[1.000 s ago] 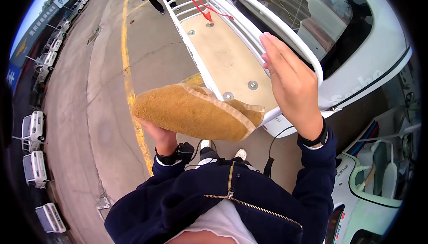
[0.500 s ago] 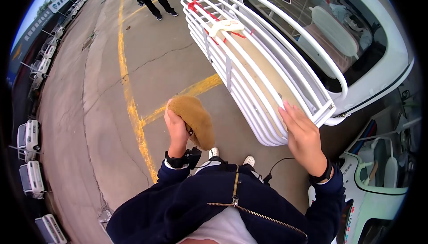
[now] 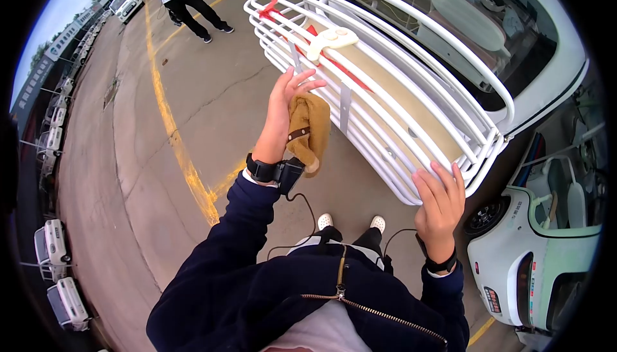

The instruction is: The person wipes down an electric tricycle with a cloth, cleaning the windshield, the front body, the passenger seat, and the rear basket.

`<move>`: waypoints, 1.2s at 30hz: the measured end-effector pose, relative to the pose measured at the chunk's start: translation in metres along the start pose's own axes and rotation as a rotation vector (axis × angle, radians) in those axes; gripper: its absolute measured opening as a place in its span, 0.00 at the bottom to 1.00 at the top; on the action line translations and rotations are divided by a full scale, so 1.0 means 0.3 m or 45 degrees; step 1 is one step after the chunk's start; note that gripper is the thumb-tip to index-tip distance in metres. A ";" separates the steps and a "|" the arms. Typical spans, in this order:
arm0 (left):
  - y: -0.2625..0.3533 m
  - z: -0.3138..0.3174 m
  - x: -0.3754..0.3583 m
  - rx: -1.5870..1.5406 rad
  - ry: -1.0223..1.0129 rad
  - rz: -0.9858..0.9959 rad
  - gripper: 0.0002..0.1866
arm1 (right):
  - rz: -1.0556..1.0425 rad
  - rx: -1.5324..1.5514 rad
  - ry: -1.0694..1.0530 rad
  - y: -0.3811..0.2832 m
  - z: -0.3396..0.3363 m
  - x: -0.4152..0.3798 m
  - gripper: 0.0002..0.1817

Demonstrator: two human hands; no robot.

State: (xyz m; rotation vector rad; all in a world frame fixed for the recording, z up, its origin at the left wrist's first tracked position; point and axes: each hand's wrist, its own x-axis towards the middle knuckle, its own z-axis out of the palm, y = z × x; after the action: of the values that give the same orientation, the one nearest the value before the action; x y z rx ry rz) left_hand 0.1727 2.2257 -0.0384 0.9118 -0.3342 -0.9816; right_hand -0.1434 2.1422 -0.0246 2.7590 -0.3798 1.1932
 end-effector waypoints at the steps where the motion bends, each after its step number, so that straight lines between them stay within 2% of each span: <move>1: 0.010 0.012 0.058 0.006 -0.007 -0.014 0.25 | 0.075 -0.044 0.029 -0.012 0.021 -0.014 0.20; 3: 0.012 0.040 0.164 -0.009 -0.072 -0.008 0.33 | 0.096 -0.092 0.044 -0.016 0.037 -0.018 0.18; 4: -0.010 0.034 0.211 -0.005 -0.081 -0.019 0.33 | 0.101 -0.134 0.061 -0.016 0.045 -0.020 0.17; 6: -0.062 0.007 0.283 0.186 0.031 0.209 0.33 | 0.102 -0.213 0.109 -0.011 0.084 -0.036 0.15; 7: -0.075 -0.008 0.294 0.108 0.002 0.215 0.30 | 0.094 -0.283 0.155 -0.006 0.098 -0.039 0.14; 10: -0.084 -0.019 0.294 0.090 -0.009 0.205 0.31 | 0.070 -0.270 0.209 -0.003 0.101 -0.026 0.14; 12: -0.076 -0.022 0.286 0.126 -0.049 0.200 0.32 | 0.023 -0.188 0.211 0.017 0.080 -0.024 0.13; 14: -0.080 -0.023 0.283 0.127 -0.068 0.228 0.32 | 0.102 0.150 0.360 0.045 0.065 -0.058 0.12; 18: -0.065 0.000 0.262 0.110 -0.084 0.249 0.31 | 0.161 0.072 0.302 0.102 0.018 -0.064 0.17; 19: -0.057 0.005 0.255 0.152 -0.024 0.215 0.31 | 0.142 0.005 0.190 0.125 0.008 -0.070 0.18; 20: -0.045 0.003 0.245 0.192 0.036 0.183 0.30 | 0.145 0.010 0.191 0.133 0.009 -0.074 0.18; 21: -0.012 -0.061 0.262 0.492 -0.009 0.045 0.29 | 0.138 0.036 0.177 0.139 0.014 -0.077 0.18; 22: 0.034 -0.046 0.235 0.779 0.056 0.131 0.30 | 0.131 0.063 0.167 0.145 0.016 -0.079 0.17; 24: 0.119 0.036 0.164 1.996 0.606 0.740 0.29 | 0.126 0.038 0.183 0.154 0.030 -0.081 0.17; 26: 0.197 0.076 0.160 1.508 0.482 0.844 0.25 | 0.094 0.024 0.274 0.161 0.057 -0.100 0.16; 27: 0.243 0.133 0.136 1.348 0.386 0.838 0.19 | 0.075 0.011 0.337 0.168 0.074 -0.104 0.17; 28: 0.291 0.202 0.099 1.134 0.240 0.846 0.17 | 0.075 0.014 0.337 0.167 0.075 -0.104 0.17; 29: 0.332 0.215 0.114 1.063 0.121 1.003 0.16 | 0.072 0.019 0.336 0.166 0.072 -0.100 0.17; 31: 0.407 0.300 0.124 0.739 0.041 1.186 0.15 | 0.058 0.017 0.340 0.167 0.071 -0.096 0.17; 32: 0.434 0.339 0.137 0.700 0.012 1.349 0.15 | 0.060 0.023 0.331 0.165 0.071 -0.097 0.17; 34: 0.440 0.369 0.175 1.100 0.029 1.554 0.15 | 0.058 0.037 0.361 0.167 0.076 -0.093 0.17; 35: 0.453 0.339 0.243 1.763 -0.025 2.017 0.15 | 0.049 0.042 0.365 0.170 0.077 -0.093 0.17; 36: 0.393 0.332 0.244 1.995 -0.132 1.778 0.17 | 0.051 0.045 0.358 0.168 0.077 -0.096 0.17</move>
State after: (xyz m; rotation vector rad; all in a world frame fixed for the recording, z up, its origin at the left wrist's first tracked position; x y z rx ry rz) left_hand 0.2178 2.1421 0.1038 1.5414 -1.6584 0.7747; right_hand -0.1598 2.0944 -0.0611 2.5698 -0.3878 1.5839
